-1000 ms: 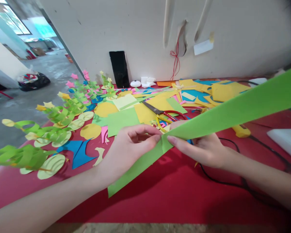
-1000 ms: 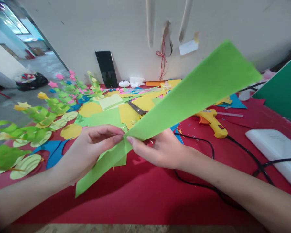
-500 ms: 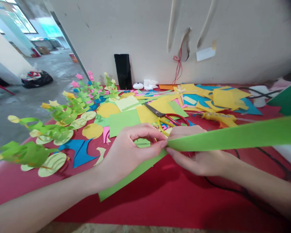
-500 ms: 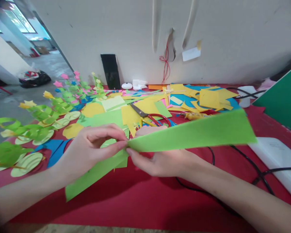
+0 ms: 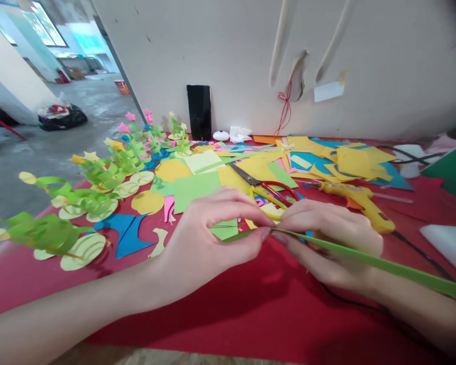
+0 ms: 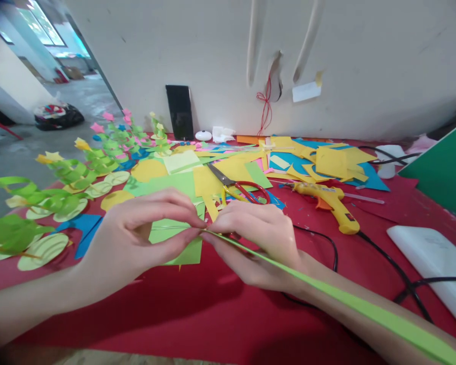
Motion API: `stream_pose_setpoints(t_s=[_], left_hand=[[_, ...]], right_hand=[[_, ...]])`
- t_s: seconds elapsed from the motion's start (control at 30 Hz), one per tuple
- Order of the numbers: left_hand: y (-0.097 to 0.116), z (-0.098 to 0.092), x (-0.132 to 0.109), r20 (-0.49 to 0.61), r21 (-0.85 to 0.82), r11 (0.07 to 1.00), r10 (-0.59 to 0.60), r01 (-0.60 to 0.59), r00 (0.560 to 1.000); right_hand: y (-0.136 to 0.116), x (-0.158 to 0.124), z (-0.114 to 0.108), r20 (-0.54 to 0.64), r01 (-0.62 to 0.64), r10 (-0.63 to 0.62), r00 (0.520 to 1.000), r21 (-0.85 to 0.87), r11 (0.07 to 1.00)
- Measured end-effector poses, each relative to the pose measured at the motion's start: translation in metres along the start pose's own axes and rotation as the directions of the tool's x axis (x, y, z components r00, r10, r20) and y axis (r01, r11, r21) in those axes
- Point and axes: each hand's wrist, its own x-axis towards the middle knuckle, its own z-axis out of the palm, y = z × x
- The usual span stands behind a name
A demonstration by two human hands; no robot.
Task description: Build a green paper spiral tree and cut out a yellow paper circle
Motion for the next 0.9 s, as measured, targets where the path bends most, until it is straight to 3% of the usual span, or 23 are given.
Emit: stream_pose_setpoints(t_s=[0.2, 0.43, 0.9], left_hand=[[0.005, -0.003, -0.003, 0.025, -0.007, 0.999, -0.038, 0.038, 0.999], [0.003, -0.004, 0.001, 0.017, 0.072, 0.997, 0.000, -0.001, 1.000], [-0.002, -0.007, 0.007, -0.049, 0.116, 0.990, -0.075, 0.080, 0.996]], right_hand=[[0.000, -0.006, 0.000, 0.005, 0.052, -0.051, 0.999, -0.075, 0.996], [0.002, -0.013, 0.000, -0.025, 0.134, -0.144, 0.989, -0.232, 0.963], [-0.007, -0.006, -0.013, -0.068, 0.125, -0.154, 0.986, -0.315, 0.941]])
